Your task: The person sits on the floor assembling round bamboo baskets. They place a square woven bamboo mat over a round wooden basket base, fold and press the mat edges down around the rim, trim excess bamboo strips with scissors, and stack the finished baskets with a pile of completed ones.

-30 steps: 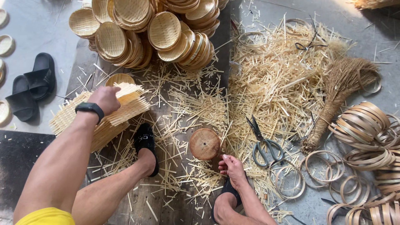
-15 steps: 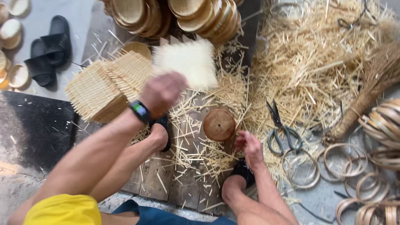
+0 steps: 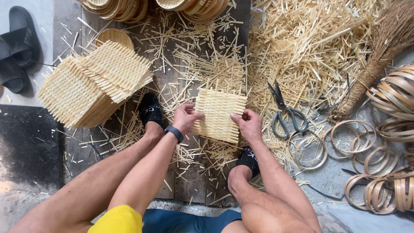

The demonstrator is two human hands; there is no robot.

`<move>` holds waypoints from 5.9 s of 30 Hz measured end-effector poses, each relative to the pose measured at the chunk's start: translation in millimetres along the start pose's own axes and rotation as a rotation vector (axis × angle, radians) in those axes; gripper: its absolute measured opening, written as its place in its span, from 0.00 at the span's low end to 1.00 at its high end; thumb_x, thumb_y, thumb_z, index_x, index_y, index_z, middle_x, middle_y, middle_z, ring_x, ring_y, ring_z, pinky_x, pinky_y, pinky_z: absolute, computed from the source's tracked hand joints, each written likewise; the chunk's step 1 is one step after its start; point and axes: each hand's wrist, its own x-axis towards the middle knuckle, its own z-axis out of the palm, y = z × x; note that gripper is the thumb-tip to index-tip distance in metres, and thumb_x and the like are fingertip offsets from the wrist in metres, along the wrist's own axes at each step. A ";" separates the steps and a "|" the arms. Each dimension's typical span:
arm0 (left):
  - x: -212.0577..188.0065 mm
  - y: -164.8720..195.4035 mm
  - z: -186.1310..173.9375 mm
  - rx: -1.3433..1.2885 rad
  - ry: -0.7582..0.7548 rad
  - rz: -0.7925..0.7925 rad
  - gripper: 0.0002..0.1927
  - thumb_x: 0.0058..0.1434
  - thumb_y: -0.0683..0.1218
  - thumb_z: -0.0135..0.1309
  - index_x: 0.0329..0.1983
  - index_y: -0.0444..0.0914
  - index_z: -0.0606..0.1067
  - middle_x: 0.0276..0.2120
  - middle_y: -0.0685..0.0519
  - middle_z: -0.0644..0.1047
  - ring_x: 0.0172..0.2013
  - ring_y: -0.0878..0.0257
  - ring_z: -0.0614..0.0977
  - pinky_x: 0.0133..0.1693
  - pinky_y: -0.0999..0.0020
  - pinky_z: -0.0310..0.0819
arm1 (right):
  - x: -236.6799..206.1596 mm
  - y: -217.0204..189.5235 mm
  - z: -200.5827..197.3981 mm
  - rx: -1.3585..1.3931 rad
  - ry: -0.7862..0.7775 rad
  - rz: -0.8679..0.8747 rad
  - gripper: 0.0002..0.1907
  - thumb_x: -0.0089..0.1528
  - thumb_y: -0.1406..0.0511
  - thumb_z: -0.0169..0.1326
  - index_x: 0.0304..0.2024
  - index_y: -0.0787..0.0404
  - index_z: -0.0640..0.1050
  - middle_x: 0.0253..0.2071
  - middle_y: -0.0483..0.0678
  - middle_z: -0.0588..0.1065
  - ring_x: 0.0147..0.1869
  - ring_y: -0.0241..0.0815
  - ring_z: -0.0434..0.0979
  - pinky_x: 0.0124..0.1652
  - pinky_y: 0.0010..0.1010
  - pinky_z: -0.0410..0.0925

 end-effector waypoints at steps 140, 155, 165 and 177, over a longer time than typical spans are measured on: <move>-12.2 22.7 -21.9 0.179 0.008 -0.175 0.11 0.46 0.41 0.73 0.34 0.38 0.86 0.33 0.49 0.85 0.34 0.63 0.85 0.43 0.69 0.80 | -25.2 -18.4 14.9 -0.475 0.166 0.055 0.09 0.57 0.64 0.67 0.40 0.54 0.86 0.35 0.46 0.84 0.37 0.38 0.83 0.43 0.30 0.74; 9.6 2.3 -27.8 0.012 -0.043 -0.113 0.13 0.43 0.42 0.75 0.33 0.38 0.86 0.30 0.50 0.86 0.30 0.65 0.85 0.39 0.71 0.81 | 14.4 -37.3 -4.1 -0.358 -0.104 0.069 0.11 0.51 0.66 0.72 0.37 0.58 0.87 0.33 0.47 0.84 0.34 0.33 0.80 0.39 0.27 0.73; 25.1 45.3 9.6 0.499 -0.184 0.819 0.13 0.58 0.51 0.64 0.44 0.43 0.85 0.47 0.51 0.80 0.51 0.51 0.73 0.56 0.53 0.65 | -98.5 -23.7 103.8 0.544 0.071 0.810 0.17 0.63 0.56 0.61 0.32 0.63 0.77 0.21 0.46 0.71 0.20 0.38 0.69 0.19 0.27 0.63; 55.6 27.6 34.3 0.320 -0.165 0.661 0.10 0.66 0.50 0.56 0.40 0.41 0.83 0.39 0.52 0.81 0.44 0.51 0.78 0.51 0.57 0.71 | -88.6 12.4 112.7 0.247 0.057 0.465 0.22 0.67 0.54 0.58 0.29 0.68 0.78 0.19 0.44 0.69 0.18 0.32 0.62 0.18 0.26 0.55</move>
